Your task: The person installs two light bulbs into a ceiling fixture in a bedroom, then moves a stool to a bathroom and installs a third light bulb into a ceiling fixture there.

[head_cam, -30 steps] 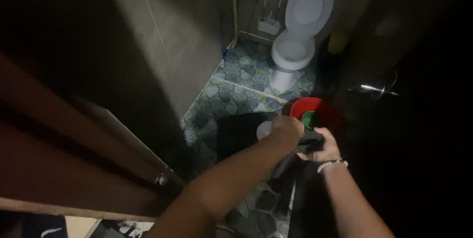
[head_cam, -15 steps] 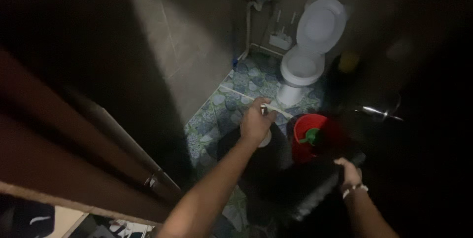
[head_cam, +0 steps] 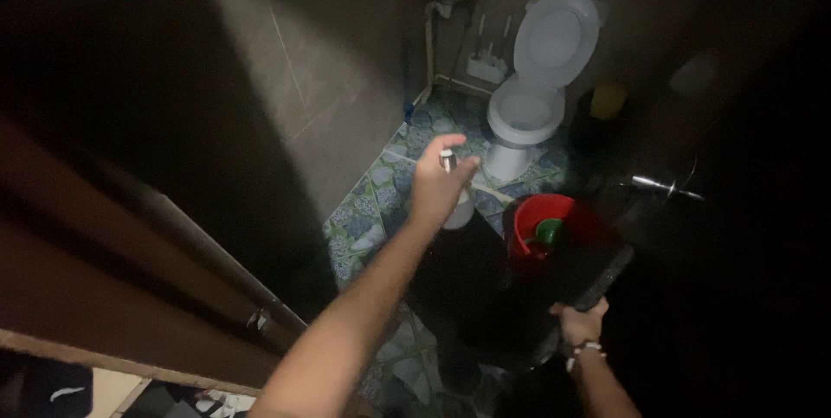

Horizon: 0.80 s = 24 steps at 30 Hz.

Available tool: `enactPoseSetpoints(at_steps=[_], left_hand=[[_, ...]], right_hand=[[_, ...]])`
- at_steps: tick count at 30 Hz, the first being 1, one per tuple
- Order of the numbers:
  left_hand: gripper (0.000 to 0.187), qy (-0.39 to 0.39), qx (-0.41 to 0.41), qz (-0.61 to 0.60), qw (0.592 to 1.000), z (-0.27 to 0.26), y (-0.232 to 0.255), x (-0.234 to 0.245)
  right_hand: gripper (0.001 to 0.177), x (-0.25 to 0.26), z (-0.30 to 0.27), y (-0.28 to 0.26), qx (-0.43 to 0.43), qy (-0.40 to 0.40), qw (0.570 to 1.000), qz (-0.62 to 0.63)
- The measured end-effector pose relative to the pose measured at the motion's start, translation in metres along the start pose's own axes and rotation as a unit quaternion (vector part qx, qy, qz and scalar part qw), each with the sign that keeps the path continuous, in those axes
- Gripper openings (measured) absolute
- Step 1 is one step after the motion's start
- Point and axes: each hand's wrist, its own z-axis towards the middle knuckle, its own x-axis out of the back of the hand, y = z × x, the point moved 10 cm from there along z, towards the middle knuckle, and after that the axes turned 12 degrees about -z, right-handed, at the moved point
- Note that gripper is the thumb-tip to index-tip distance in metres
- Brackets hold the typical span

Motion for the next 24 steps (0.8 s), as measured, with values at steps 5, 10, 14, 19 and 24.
enactPoseSetpoints(at_steps=[5,10,14,19,24], left_hand=[[0.04,-0.038,-0.039,-0.027,0.998,0.029,0.005,-0.012],[0.041,-0.096,-0.037,0.011,0.995,0.056,0.009,-0.033],[0.041,-0.137,-0.078,0.025,0.987,0.067,0.026,-0.044],[0.043,-0.174,-0.122,-0.008,0.977,0.077,0.039,-0.068],[0.042,-0.185,-0.106,-0.038,0.976,0.085,0.048,-0.083]], right_hand=[[0.11,0.01,0.037,-0.015,0.022,-0.075,0.997,0.007],[0.121,0.026,0.085,-0.013,-0.063,-0.082,0.993,-0.063],[0.117,0.031,0.101,-0.013,-0.031,-0.077,0.992,-0.091],[0.107,0.04,0.09,-0.018,-0.002,0.011,0.979,-0.205],[0.095,0.042,0.037,-0.047,-0.07,0.116,0.913,-0.385]])
